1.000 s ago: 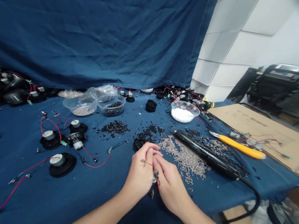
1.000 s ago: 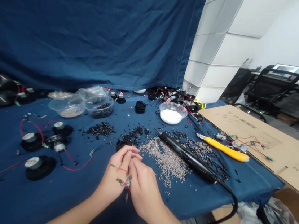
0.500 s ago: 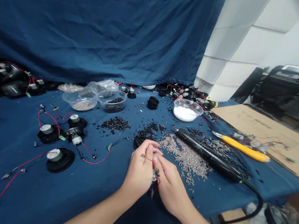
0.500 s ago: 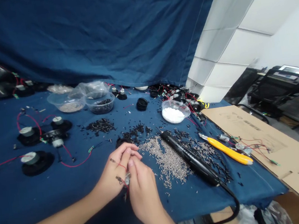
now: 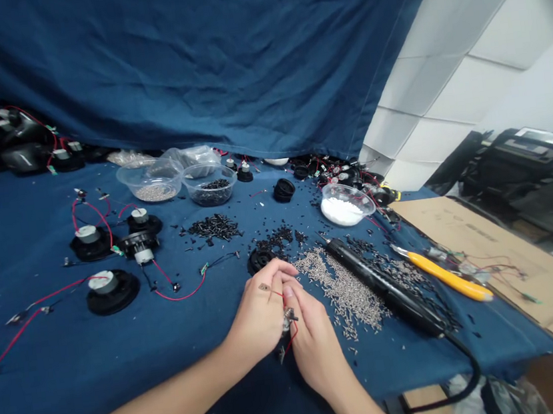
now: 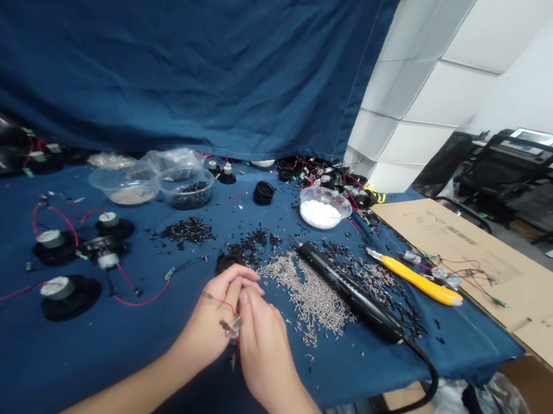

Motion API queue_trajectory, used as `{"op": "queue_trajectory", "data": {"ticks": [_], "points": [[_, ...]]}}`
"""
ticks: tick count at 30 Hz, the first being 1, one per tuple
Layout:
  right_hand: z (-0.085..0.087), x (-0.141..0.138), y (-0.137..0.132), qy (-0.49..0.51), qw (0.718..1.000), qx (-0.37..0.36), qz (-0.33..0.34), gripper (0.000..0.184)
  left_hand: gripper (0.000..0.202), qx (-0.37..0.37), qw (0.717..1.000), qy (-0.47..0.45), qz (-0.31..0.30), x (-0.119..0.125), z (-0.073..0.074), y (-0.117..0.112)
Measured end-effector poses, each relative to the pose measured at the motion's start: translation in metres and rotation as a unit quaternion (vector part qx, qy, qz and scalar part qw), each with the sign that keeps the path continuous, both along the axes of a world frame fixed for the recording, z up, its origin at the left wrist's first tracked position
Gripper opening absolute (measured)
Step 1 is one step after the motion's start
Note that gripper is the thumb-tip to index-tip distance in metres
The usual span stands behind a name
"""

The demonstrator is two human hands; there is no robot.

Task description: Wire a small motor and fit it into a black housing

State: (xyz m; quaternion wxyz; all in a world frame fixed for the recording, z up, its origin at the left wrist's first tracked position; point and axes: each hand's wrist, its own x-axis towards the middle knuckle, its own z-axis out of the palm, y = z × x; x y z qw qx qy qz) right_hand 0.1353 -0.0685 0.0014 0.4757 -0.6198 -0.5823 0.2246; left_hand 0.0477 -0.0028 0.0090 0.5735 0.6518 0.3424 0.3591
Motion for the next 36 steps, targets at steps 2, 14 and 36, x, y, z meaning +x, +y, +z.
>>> {"op": "queue_trajectory", "data": {"ticks": [2, 14, 36], "points": [[0.000, 0.001, 0.001, -0.009, 1.000, -0.002, 0.003, 0.040, 0.020, -0.005, 1.000, -0.007, -0.009, -0.001, 0.000, 0.001], [0.001, 0.002, 0.000, 0.016, 0.999, -0.021, 0.017, 0.040, 0.022, -0.038, 0.999, -0.013, -0.021, 0.002, -0.009, 0.002], [0.006, 0.000, -0.002, 0.093, 0.995, -0.031, 0.024, 0.037, 0.026, -0.023, 1.000, -0.007, 0.018, 0.006, -0.003, 0.001]]}}
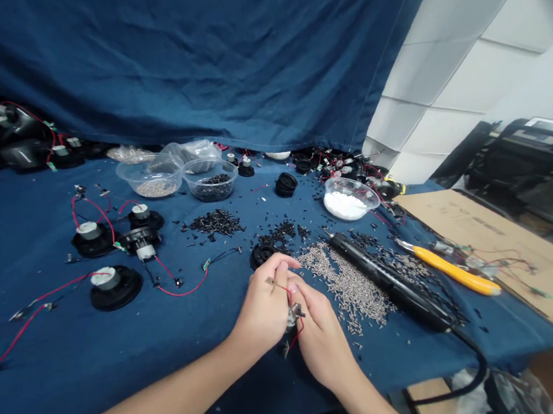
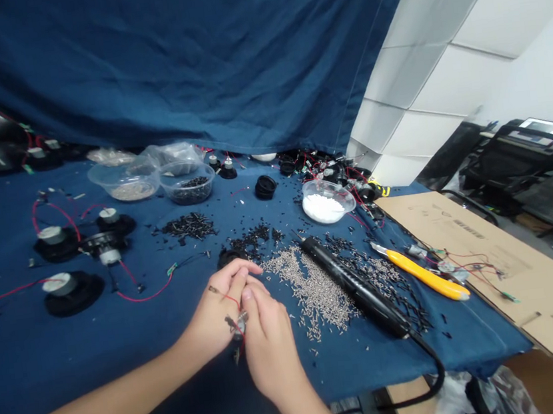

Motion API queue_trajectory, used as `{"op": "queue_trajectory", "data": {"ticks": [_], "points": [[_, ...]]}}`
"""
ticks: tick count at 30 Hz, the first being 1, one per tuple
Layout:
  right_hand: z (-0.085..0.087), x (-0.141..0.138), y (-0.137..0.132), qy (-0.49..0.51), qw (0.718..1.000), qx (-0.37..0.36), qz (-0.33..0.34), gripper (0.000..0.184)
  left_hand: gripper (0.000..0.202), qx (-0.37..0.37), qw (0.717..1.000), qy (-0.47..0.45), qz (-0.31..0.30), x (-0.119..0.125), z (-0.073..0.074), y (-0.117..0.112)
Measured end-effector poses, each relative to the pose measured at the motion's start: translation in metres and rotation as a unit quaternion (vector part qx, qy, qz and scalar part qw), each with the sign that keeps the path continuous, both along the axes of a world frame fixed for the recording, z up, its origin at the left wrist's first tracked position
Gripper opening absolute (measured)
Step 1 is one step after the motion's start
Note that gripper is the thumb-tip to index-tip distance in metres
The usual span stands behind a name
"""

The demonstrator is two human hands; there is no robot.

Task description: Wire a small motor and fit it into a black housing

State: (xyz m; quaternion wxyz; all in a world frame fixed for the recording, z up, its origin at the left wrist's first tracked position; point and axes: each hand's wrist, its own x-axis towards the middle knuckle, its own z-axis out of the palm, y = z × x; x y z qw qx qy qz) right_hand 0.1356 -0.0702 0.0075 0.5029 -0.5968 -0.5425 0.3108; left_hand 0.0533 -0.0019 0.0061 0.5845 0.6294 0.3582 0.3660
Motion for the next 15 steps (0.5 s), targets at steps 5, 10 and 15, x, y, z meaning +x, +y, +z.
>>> {"op": "queue_trajectory", "data": {"ticks": [5, 10, 15], "points": [[-0.0037, -0.0014, 0.0005, -0.041, 0.999, 0.006, -0.012, 0.036, 0.027, 0.013, 1.000, 0.002, -0.004, -0.0035, -0.0016, 0.0001], [-0.0065, -0.0002, 0.0031, -0.095, 0.995, 0.023, -0.018, 0.038, 0.026, 0.019, 1.000, 0.009, -0.012, -0.0037, -0.0029, 0.0031], [-0.0056, 0.0008, 0.0041, -0.115, 0.993, 0.021, -0.013, 0.039, 0.025, 0.023, 0.999, 0.009, -0.025, -0.0026, -0.0051, 0.0054]]}}
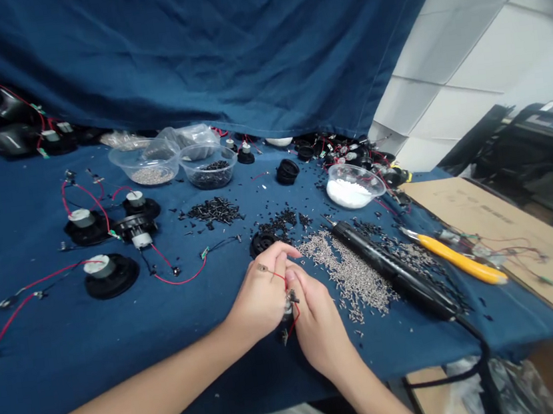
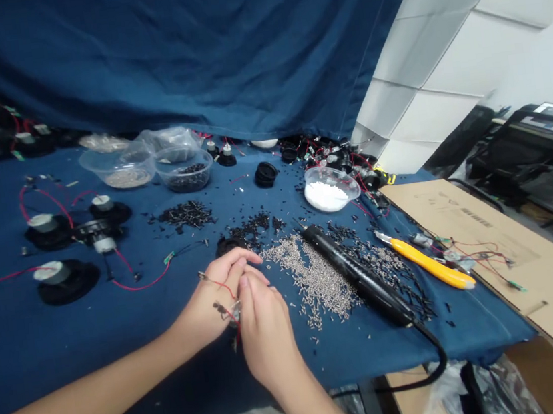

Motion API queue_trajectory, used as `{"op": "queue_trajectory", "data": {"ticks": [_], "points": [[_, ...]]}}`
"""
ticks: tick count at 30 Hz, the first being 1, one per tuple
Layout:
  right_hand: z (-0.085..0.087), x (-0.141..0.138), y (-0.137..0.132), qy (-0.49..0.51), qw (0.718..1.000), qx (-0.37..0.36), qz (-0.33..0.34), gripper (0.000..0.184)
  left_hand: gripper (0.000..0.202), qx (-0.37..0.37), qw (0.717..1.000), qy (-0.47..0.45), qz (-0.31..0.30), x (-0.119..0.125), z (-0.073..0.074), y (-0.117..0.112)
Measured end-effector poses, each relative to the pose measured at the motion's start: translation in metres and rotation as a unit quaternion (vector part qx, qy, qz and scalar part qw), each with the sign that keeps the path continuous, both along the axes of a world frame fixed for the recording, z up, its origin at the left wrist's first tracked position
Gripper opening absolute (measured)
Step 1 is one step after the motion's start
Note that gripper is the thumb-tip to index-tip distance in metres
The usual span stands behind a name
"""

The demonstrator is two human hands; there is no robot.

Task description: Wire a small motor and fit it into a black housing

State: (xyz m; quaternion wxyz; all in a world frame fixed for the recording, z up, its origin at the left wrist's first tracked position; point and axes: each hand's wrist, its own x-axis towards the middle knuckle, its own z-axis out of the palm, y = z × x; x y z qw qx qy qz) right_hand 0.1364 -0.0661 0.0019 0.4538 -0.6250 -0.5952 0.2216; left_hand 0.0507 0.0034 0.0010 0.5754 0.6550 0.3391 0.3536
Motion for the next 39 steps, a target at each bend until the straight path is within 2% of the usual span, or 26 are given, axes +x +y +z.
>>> {"op": "queue_trajectory", "data": {"ticks": [10, 16, 22, 25, 29, 35, 39], "points": [[0.001, 0.003, -0.002, -0.044, 0.999, -0.008, 0.004, 0.034, 0.022, 0.003, 1.000, -0.013, -0.011, 0.003, -0.002, 0.001], [0.002, 0.005, -0.003, -0.038, 0.999, -0.001, 0.018, 0.031, 0.020, -0.038, 0.999, -0.037, -0.005, 0.005, -0.008, -0.001], [0.007, 0.014, 0.002, 0.044, 0.998, 0.001, 0.034, 0.032, 0.019, -0.066, 0.998, 0.006, 0.017, 0.011, 0.004, 0.006], [0.015, 0.030, 0.003, 0.110, 0.990, -0.020, 0.088, 0.026, 0.015, -0.058, 0.998, 0.009, 0.014, 0.010, 0.010, 0.013], [0.021, 0.047, -0.004, 0.205, 0.962, -0.094, 0.151, 0.022, 0.017, -0.053, 0.998, 0.028, -0.018, 0.002, 0.012, 0.015], [0.022, 0.041, -0.013, 0.157, 0.978, -0.077, 0.112, 0.031, 0.023, -0.022, 0.993, 0.082, -0.080, -0.026, 0.017, 0.008], [0.019, 0.030, -0.019, 0.143, 0.986, -0.048, 0.078, 0.031, 0.024, 0.066, 0.981, 0.140, -0.114, -0.043, 0.025, 0.006]]}}
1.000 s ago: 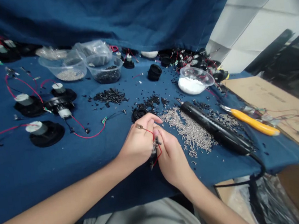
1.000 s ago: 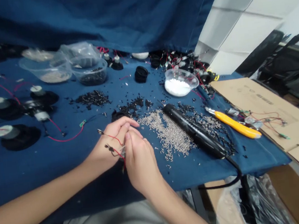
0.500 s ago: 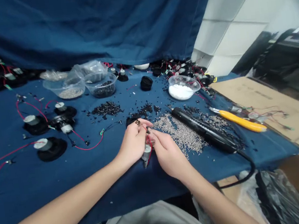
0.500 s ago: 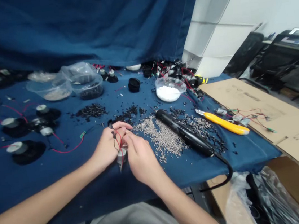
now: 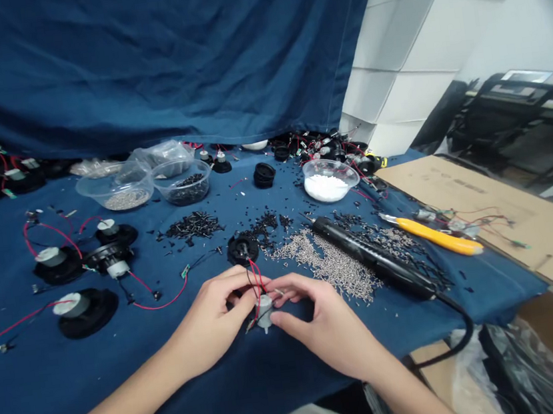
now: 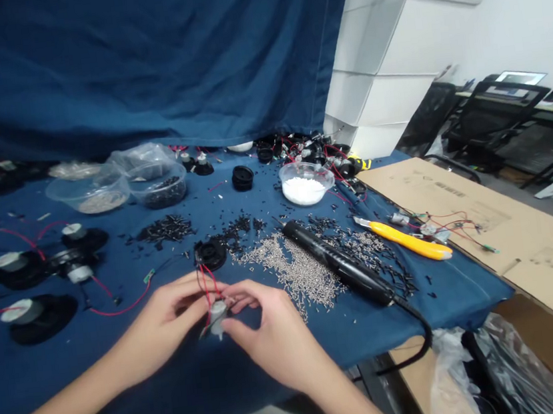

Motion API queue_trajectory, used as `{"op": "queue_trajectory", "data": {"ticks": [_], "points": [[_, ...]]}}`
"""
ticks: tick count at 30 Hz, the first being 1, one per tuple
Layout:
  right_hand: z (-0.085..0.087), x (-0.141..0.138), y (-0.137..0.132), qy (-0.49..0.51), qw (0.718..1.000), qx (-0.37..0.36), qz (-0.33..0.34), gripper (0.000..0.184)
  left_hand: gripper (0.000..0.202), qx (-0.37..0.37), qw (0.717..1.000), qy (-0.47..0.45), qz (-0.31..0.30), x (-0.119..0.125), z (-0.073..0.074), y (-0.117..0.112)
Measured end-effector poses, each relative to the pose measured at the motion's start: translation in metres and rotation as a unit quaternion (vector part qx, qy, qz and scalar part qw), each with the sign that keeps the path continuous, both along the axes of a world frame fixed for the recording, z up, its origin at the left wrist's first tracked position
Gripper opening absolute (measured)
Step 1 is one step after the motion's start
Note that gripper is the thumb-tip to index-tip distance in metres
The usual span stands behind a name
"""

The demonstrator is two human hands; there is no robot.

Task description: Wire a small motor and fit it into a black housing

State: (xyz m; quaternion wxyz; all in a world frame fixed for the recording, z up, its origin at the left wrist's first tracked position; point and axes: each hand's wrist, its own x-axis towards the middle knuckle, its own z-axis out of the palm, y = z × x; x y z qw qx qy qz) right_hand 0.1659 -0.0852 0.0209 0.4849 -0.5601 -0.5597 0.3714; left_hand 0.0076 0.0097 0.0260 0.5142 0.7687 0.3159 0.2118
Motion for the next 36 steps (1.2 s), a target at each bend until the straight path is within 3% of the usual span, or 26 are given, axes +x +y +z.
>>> {"op": "queue_trajectory", "data": {"ticks": [9, 17, 24, 28, 30, 34, 36], "points": [[-0.013, -0.014, -0.008, -0.052, 0.997, -0.011, -0.062, 0.037, 0.021, -0.112, 0.991, -0.028, -0.072, -0.008, 0.015, 0.007], [-0.015, -0.014, -0.008, -0.070, 0.995, 0.005, -0.073, 0.040, 0.028, -0.136, 0.988, -0.038, -0.057, -0.006, 0.008, 0.011], [-0.008, -0.004, 0.005, 0.018, 0.998, 0.001, -0.052, 0.032, 0.035, -0.140, 0.987, -0.053, -0.055, -0.008, 0.002, 0.015], [0.001, 0.007, 0.029, 0.068, 0.998, -0.014, -0.007, 0.027, 0.047, -0.243, 0.963, -0.069, -0.091, -0.010, -0.002, 0.020], [0.012, 0.014, 0.037, 0.074, 0.997, -0.007, 0.035, 0.022, 0.048, -0.270, 0.956, -0.089, -0.066, -0.009, -0.001, 0.022], [0.038, 0.033, 0.021, -0.100, 0.994, 0.044, -0.006, 0.005, 0.042, -0.275, 0.957, -0.088, 0.023, -0.006, 0.002, 0.026], [0.043, 0.040, 0.003, -0.176, 0.981, -0.011, 0.079, 0.009, 0.041, -0.276, 0.955, -0.100, 0.034, -0.006, 0.003, 0.027]]}}
